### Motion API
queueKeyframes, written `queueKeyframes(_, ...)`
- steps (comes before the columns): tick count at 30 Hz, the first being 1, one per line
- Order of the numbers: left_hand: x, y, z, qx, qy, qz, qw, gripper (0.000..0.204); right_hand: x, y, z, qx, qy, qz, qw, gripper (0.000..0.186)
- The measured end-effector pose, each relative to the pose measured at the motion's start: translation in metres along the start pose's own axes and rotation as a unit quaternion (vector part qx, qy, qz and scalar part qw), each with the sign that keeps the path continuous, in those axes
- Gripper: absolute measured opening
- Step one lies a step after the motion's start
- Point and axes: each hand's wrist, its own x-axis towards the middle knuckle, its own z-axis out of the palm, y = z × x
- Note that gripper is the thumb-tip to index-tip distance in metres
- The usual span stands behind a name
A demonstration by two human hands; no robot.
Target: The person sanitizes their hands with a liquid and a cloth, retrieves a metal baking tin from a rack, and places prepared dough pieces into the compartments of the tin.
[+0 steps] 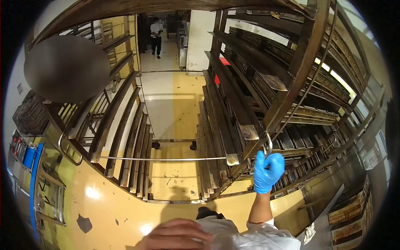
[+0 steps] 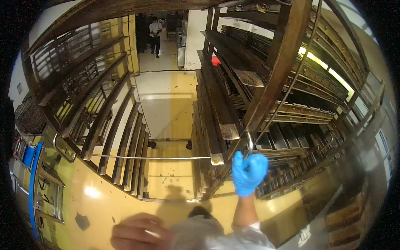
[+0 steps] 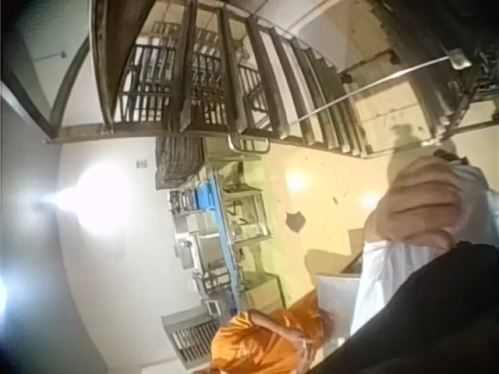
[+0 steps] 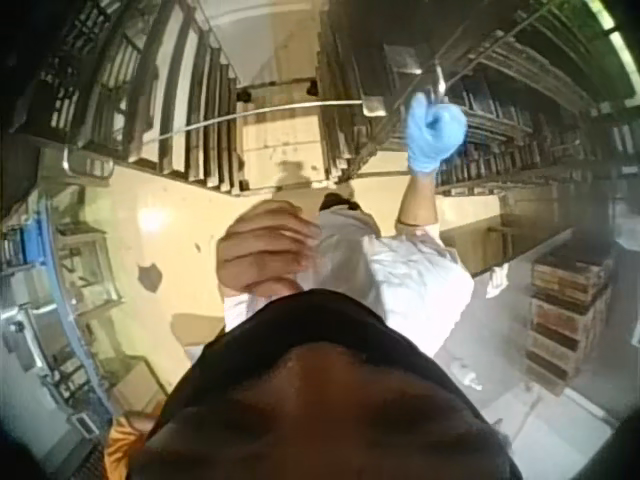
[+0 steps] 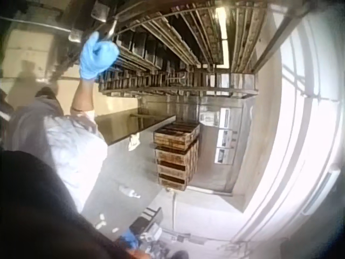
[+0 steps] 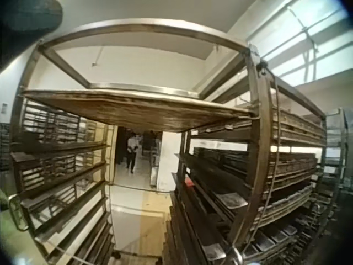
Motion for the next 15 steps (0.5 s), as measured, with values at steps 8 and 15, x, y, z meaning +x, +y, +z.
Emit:
queueKeyframes(8,0.049,-0.135,-0.240,0.647,0.466,-0.002,0.603,0.047,-0.057,0.065,0.011,0.348,0.063,0.211,0.911,0.025)
queueKeyframes(15,0.026,-0.164,-0.388,0.663,0.550,0.041,0.507,0.038,-0.050,0.063,-0.025,0.647,-0.121,0.527,0.537,0.024)
